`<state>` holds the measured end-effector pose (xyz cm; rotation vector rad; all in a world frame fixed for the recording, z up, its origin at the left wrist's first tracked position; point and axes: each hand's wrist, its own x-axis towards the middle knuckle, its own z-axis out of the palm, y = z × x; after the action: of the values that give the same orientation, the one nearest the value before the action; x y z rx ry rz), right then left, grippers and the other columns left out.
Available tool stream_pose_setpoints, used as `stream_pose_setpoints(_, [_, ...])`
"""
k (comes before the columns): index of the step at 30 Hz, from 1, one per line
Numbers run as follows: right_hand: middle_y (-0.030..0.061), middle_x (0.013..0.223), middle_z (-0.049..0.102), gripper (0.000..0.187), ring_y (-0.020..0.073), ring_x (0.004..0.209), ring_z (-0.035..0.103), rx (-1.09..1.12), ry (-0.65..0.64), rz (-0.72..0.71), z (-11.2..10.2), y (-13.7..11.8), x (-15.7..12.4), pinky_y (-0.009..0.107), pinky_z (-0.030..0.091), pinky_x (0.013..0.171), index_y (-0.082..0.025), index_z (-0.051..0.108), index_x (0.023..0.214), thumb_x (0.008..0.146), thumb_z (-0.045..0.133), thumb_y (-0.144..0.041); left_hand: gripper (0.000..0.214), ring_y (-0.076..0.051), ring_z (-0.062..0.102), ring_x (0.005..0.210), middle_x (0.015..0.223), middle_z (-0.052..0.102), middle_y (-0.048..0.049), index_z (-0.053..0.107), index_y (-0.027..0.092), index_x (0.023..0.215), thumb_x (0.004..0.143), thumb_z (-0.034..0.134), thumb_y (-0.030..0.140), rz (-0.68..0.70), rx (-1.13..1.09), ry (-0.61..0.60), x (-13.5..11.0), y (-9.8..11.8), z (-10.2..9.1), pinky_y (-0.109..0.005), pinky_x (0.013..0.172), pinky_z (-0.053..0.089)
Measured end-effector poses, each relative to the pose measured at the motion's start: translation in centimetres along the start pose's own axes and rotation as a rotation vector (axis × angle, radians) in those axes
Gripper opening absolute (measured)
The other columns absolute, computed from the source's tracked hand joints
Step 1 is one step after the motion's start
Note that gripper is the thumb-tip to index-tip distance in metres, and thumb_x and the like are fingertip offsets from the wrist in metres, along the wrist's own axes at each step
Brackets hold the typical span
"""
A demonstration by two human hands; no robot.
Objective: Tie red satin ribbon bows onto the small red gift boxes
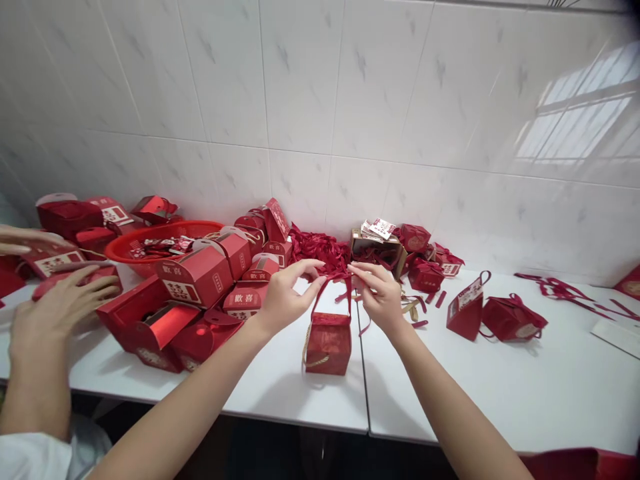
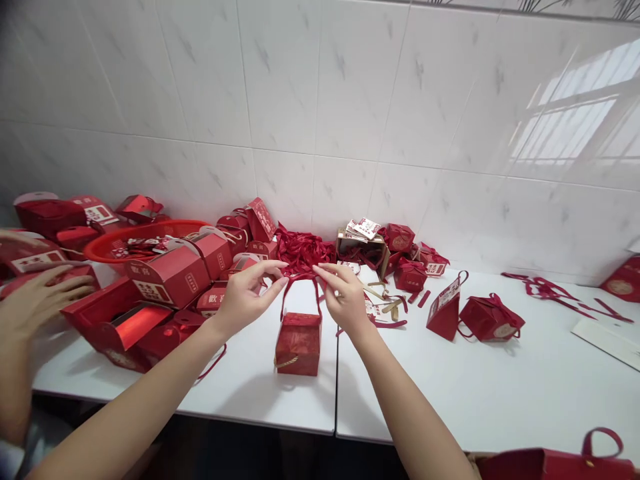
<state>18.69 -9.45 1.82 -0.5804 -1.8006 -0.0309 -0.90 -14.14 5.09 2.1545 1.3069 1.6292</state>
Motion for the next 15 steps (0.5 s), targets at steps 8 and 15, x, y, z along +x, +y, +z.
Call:
stream_pose_setpoints(8, [0.005, 0.074, 0.064, 0.025, 0.018, 0.07, 0.059, -0.222, 0.07, 0.535, -2.8, 1.8, -5.9, 0.029, 0.046, 0.064, -0.019, 0.061, 0.066, 0.083, 0.05, -0.032, 0.012, -0.01, 0.049, 0.057, 0.062, 0.052, 0.004, 0.057, 0.018, 0.073, 0.075, 0.05, 0.008, 0.008, 0.354, -0.065, -2.7, -5.3, -3.0, -0.021, 0.058, 0.04])
stream_pose_setpoints(15, [0.0054, 0.061, 0.061, 0.024, 0.0199, 0.059, 0.055, -0.454, -0.018, 0.848, -6.3, 4.4, -13.6, 0.031, 0.04, 0.058, -0.02, 0.055, 0.055, 0.074, 0.051, -0.034, 0.024, -0.019, 0.06, 0.093, 0.109, 0.061, -0.0075, 0.058, 0.015, 0.11, 0.09, 0.052, 0.027, -0.066, 0.582, -0.33, -7.8, -9.1, -3.9, -0.038, 0.079, 0.052])
